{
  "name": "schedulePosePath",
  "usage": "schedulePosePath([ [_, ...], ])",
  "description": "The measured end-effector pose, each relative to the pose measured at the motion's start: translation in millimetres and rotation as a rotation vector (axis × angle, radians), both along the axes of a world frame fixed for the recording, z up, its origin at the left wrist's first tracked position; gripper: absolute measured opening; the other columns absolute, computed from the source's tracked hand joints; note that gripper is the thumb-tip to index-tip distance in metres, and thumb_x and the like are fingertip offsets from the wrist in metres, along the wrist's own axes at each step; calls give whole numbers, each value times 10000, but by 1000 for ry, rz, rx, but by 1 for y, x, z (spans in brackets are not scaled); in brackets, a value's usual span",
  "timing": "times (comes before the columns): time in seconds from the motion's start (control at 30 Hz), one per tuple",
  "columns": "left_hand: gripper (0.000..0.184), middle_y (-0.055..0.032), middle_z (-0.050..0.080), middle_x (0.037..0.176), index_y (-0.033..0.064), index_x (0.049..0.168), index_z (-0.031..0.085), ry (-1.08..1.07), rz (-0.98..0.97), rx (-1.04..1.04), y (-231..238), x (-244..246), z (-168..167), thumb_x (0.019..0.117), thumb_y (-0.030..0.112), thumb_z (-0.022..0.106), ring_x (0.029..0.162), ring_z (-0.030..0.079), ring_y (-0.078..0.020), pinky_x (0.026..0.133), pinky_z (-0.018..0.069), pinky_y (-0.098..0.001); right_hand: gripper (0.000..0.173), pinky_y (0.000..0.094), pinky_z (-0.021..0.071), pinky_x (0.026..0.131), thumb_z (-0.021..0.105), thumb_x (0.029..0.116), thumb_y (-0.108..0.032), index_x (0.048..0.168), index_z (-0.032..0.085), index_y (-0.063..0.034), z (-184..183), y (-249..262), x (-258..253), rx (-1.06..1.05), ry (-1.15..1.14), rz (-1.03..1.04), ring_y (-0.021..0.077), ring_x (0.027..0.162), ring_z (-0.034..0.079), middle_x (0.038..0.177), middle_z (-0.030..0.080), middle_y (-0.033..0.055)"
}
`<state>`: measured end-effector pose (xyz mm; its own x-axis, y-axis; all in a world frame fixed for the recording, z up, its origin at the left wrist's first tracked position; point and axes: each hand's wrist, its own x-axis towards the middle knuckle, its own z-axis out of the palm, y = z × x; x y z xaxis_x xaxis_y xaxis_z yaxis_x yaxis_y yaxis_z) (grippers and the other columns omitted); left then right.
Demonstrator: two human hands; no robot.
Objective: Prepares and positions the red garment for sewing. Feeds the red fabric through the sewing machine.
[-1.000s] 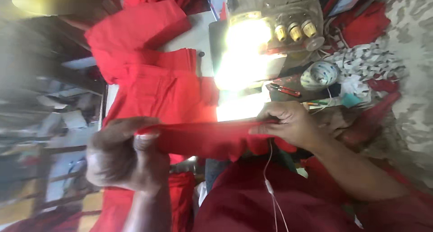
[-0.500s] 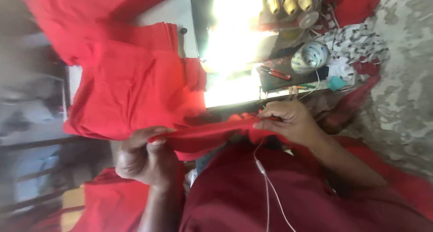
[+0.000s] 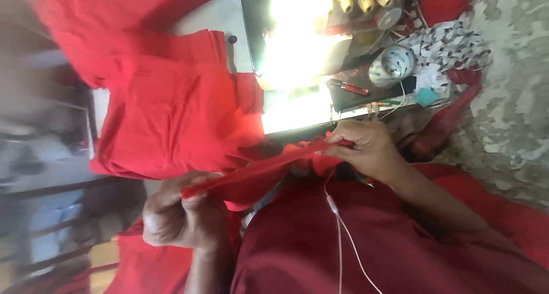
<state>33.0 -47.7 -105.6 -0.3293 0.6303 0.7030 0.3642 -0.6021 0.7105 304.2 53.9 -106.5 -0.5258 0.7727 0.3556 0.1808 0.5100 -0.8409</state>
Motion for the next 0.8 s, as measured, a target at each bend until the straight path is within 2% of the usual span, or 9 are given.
schedulePosePath([
  [0.1,156,160,737,1039,270,1100,716,96,6,23,-13,0,6,1062,288,566,947,699,-3,819,580,-203,88,91,482,727,741,876,-88,875,721,-3,0,1,-2,-38,-19,33,-43,787,608,849,693,29],
  [0.23,154,162,734,995,268,1074,714,132,34,47,-27,-2,11,1064,301,564,889,697,-4,783,577,-204,86,73,507,719,781,837,-55,884,726,-10,5,1,-2,-195,69,160,-76,785,619,855,701,-24],
  [0.33,140,165,730,1001,282,1075,696,72,60,28,-28,-5,9,1063,311,559,881,696,2,766,579,-194,65,77,511,717,756,889,-100,879,727,-43,8,-2,2,-265,172,275,-94,790,609,829,678,-99],
  [0.37,124,161,729,991,282,1064,693,33,54,20,-27,-5,9,1056,311,572,867,694,4,752,577,-190,84,78,513,730,742,911,-120,885,729,-42,8,-3,3,-250,177,290,-94,803,611,839,680,-101],
  [0.43,112,155,737,984,279,1060,707,-15,37,14,-26,-2,9,1041,312,603,863,696,3,748,577,-186,130,82,514,744,736,918,-127,874,731,-4,9,-5,3,-155,123,280,-75,806,617,846,691,-44],
  [0.5,114,150,735,982,266,1056,716,2,26,11,-29,-1,9,1040,299,608,872,695,-3,764,577,-191,184,84,479,680,745,918,-155,823,708,-2,8,-6,2,-71,24,253,-52,745,587,804,666,-2],
  [0.6,117,141,737,982,249,1049,706,42,44,22,-31,-2,9,1046,289,597,889,705,-23,782,589,-216,245,98,438,600,746,918,-181,754,663,-19,10,-12,1,8,-66,213,-21,668,539,744,613,11],
  [0.67,119,135,737,1003,248,1068,703,38,45,21,-29,-4,9,1046,300,598,899,705,-24,780,591,-211,240,109,446,600,729,923,-168,757,660,-10,14,-16,1,105,-94,200,-1,662,539,732,593,19],
  [0.8,121,135,742,1022,256,1106,698,-24,41,18,-23,-6,1,1042,294,603,895,707,-11,769,591,-197,224,126,408,584,688,943,-144,787,639,9,6,-15,0,255,-73,183,43,650,516,719,569,61],
])
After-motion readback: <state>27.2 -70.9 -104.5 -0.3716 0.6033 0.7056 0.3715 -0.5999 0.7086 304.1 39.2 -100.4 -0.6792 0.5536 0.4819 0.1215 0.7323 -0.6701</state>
